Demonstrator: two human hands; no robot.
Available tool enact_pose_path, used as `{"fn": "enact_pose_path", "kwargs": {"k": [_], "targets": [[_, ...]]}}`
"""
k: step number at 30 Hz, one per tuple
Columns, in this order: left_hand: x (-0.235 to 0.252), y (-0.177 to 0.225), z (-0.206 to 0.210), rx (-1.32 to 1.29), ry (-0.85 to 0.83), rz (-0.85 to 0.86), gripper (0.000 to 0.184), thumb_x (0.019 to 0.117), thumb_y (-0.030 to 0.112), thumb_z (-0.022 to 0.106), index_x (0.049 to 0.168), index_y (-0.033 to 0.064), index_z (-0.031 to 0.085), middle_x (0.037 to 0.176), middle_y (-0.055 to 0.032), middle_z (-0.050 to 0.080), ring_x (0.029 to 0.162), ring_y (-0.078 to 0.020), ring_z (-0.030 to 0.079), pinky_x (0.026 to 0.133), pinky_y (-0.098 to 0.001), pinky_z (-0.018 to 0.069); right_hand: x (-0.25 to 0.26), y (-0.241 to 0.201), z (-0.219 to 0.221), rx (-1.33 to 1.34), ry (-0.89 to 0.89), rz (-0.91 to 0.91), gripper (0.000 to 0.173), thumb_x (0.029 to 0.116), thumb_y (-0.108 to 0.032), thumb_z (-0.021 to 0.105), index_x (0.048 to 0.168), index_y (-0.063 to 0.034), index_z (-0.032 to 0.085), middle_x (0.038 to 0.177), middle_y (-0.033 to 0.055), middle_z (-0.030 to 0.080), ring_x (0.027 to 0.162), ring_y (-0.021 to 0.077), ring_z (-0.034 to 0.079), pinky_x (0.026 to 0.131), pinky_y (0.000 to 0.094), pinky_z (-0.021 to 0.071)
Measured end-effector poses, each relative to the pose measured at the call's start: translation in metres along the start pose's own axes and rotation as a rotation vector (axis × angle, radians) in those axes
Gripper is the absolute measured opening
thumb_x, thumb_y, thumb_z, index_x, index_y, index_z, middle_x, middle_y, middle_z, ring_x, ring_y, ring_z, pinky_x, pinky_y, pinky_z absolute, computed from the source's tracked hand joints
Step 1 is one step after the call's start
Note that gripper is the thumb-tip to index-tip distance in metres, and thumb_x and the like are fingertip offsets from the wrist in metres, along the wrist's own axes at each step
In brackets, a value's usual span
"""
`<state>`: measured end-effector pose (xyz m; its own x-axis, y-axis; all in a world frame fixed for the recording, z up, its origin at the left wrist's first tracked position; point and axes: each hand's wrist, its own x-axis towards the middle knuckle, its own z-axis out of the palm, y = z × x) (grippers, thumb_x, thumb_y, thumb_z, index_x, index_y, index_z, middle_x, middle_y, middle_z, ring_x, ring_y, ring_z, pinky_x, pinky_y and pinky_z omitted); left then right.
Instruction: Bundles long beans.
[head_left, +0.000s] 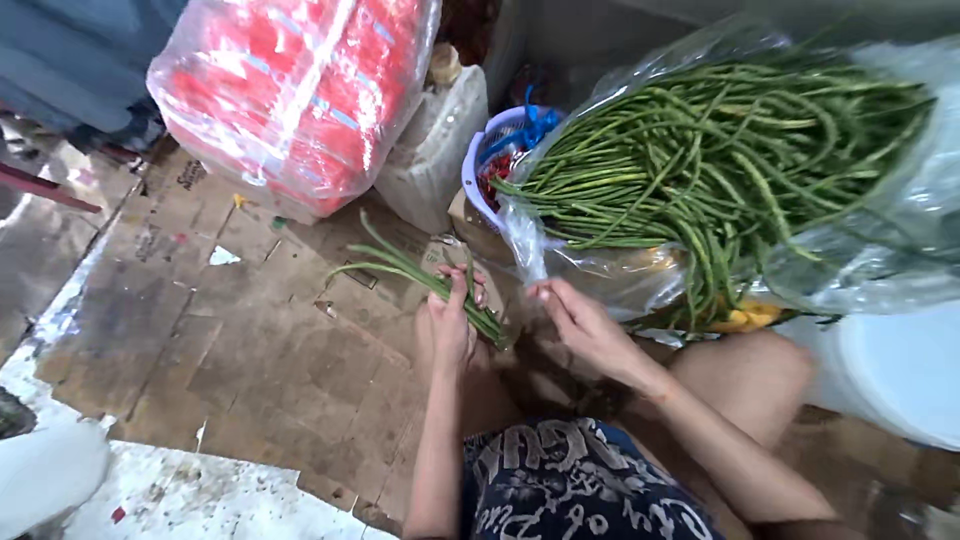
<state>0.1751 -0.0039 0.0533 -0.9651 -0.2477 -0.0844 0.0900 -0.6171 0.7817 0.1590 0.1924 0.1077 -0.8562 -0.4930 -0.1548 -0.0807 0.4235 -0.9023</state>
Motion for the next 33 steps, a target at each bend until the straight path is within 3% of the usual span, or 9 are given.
{"fn": "enact_pose_path", "kwargs": {"k": [4, 7, 10, 12, 18, 22, 24, 27, 33], "targets": [[-0.012, -0.008, 0.049, 0.213, -0.067, -0.034, 0.010, 0.1059, 0.014, 0.052, 0.114, 0.0114, 0.056, 0.084, -0.0018, 0.066, 0.068, -0.0089, 0.064, 0.066, -0.0264, 0.0578, 0.025, -0.020, 0.003, 0.242, 0.197, 0.034, 0.041, 0.1083, -0.031, 0.050, 0.141, -0.0062, 0.053, 0.106, 0.0081, 0.067, 0.079, 0.0118, 0.066, 0.071, 0.0309, 0.0596], [-0.014, -0.005, 0.063, 0.393, -0.070, -0.034, 0.012, 0.1059, 0.011, 0.051, 0.115, 0.0073, 0.058, 0.090, -0.0021, 0.069, 0.081, -0.0105, 0.068, 0.078, -0.0302, 0.0597, 0.029, -0.017, 0.004, 0.271, 0.327, 0.031, 0.033, 0.1096, -0.031, 0.046, 0.117, -0.0055, 0.067, 0.106, 0.0096, 0.058, 0.078, 0.0136, 0.061, 0.065, 0.0304, 0.0559], [-0.012, -0.002, 0.071, 0.460, -0.071, -0.033, 0.017, 0.1069, 0.010, 0.049, 0.116, 0.0010, 0.061, 0.100, -0.0083, 0.074, 0.092, -0.0171, 0.073, 0.086, -0.0355, 0.0615, 0.022, -0.014, -0.007, 0.328, 0.468, -0.076, 0.033, 0.1132, -0.026, 0.034, 0.117, -0.0046, 0.058, 0.096, 0.0057, 0.066, 0.080, 0.0134, 0.069, 0.070, 0.0331, 0.0617], [-0.011, -0.002, 0.075, 0.489, -0.081, -0.019, 0.016, 0.1066, 0.009, 0.050, 0.116, 0.0003, 0.060, 0.099, -0.0094, 0.075, 0.090, -0.0179, 0.074, 0.084, -0.0353, 0.0614, 0.020, -0.012, -0.014, 0.319, 0.467, -0.103, 0.029, 0.1125, -0.025, 0.037, 0.122, -0.0053, 0.057, 0.079, 0.0035, 0.059, 0.064, 0.0126, 0.060, 0.059, 0.0314, 0.0553], [-0.005, -0.003, 0.074, 0.643, -0.195, -0.004, 0.016, 0.1050, 0.010, 0.054, 0.114, -0.0001, 0.062, 0.083, -0.0032, 0.072, 0.074, -0.0102, 0.070, 0.073, -0.0288, 0.0606, 0.023, -0.004, -0.022, 0.253, 0.341, -0.057, 0.025, 0.1048, -0.027, 0.059, 0.117, -0.0058, 0.067, 0.099, 0.0090, 0.064, 0.068, 0.0136, 0.063, 0.061, 0.0310, 0.0581], [0.003, 0.006, 0.065, 0.294, -0.255, -0.212, 0.039, 0.1104, 0.012, 0.038, 0.146, -0.0019, 0.044, 0.130, -0.0199, 0.067, 0.119, -0.0315, 0.067, 0.104, -0.0478, 0.0544, 0.018, -0.008, -0.038, 0.413, 0.376, -0.046, 0.036, 0.1131, -0.034, 0.031, 0.121, -0.0067, 0.054, 0.093, 0.0046, 0.066, 0.079, 0.0146, 0.065, 0.073, 0.0359, 0.0579], [0.005, 0.007, 0.062, 0.192, -0.257, -0.253, 0.046, 0.1109, 0.020, 0.040, 0.154, 0.0062, 0.038, 0.142, -0.0157, 0.061, 0.125, -0.0284, 0.064, 0.106, -0.0460, 0.0531, 0.020, -0.007, -0.034, 0.418, 0.291, -0.055, 0.031, 0.1121, -0.033, 0.037, 0.121, -0.0061, 0.050, 0.074, 0.0019, 0.056, 0.061, 0.0122, 0.058, 0.058, 0.0317, 0.0544], [0.006, 0.006, 0.057, 0.055, -0.320, -0.303, 0.052, 0.1069, 0.031, 0.050, 0.156, 0.0192, 0.041, 0.146, -0.0065, 0.058, 0.112, -0.0143, 0.068, 0.092, -0.0306, 0.0581, 0.024, -0.004, -0.022, 0.169, 0.127, -0.072, 0.034, 0.0988, -0.033, 0.069, 0.119, -0.0053, 0.066, 0.090, 0.0064, 0.070, 0.078, 0.0145, 0.068, 0.075, 0.0379, 0.0597], [0.011, 0.008, 0.046, -0.013, -0.488, -0.350, 0.063, 0.1070, 0.047, 0.044, 0.160, 0.0147, 0.034, 0.163, -0.0067, 0.038, 0.140, -0.0196, 0.050, 0.108, -0.0354, 0.0497, 0.029, -0.006, -0.020, -0.004, -0.002, -0.196, 0.032, 0.0983, -0.031, 0.070, 0.114, -0.0031, 0.071, 0.111, 0.0105, 0.069, 0.105, 0.0177, 0.066, 0.095, 0.0392, 0.0550]]}}
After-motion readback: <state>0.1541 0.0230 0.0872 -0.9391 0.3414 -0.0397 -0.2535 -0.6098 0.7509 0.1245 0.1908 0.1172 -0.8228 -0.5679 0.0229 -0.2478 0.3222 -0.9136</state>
